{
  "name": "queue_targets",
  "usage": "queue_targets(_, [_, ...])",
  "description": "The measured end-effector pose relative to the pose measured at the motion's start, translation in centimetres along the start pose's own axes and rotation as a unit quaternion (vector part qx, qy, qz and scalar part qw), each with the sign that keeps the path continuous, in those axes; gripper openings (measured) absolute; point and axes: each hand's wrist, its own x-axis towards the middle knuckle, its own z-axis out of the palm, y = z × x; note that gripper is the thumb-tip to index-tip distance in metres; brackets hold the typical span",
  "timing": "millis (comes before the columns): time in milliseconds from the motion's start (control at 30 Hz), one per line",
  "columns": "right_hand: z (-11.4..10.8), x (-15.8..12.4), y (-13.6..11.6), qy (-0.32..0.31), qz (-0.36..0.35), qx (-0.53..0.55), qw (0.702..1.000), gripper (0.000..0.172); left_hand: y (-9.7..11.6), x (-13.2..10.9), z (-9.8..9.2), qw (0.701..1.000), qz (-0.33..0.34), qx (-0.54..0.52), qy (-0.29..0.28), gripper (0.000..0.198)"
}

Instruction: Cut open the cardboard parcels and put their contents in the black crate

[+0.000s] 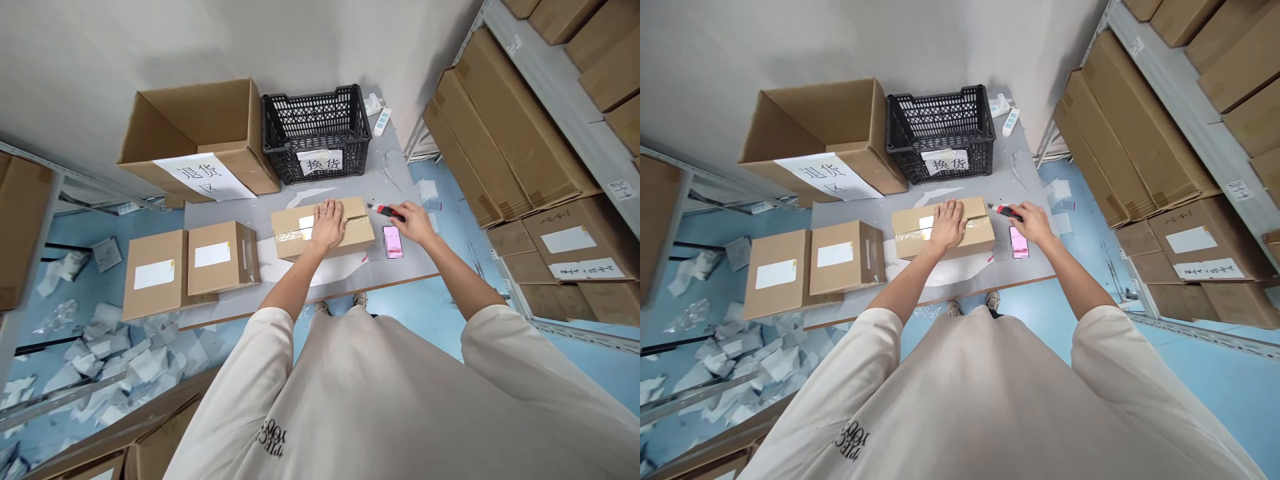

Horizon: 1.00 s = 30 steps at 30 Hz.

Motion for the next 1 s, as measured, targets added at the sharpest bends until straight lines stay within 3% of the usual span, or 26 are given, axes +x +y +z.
queue_targets(133, [-0.6,1.0,1.2,0.053,0.048,0.048,0.996,0.064,0.1,-0.1,-0.2,1.000,-0.006,-0.012,-0.004,0.074])
queue_targets(267, [0.7,2.8,-0.3,0.014,0.030,0.107,0.994,0.060,-0.4,-1.1,-1.2,1.000,0.019,-0.018,-0.008,0.070])
queue_targets(500, [4.3,7.9,-7.3,-0.057,-0.075,0.133,0.987,0.053,-2.9,-8.9,-2.6,0.997,0.053,0.040,-0.029,0.097])
queue_targets(633, [4.6,9.4,-9.2,-0.108,-0.065,0.110,0.986,0.053,-4.1,-12.3,-2.2,0.998,-0.045,0.053,-0.004,0.074])
queue_targets(800, [4.2,8.2,-8.8,-0.131,-0.031,0.106,0.985,0.050,-5.1,-12.5,-1.8,0.986,-0.166,-0.012,0.012,0.046])
queue_targets(1000, [4.8,4.5,-9.6,-0.129,0.005,0.107,0.986,0.050,-6.1,-10.3,-1.9,0.973,-0.207,-0.072,0.078,0.049])
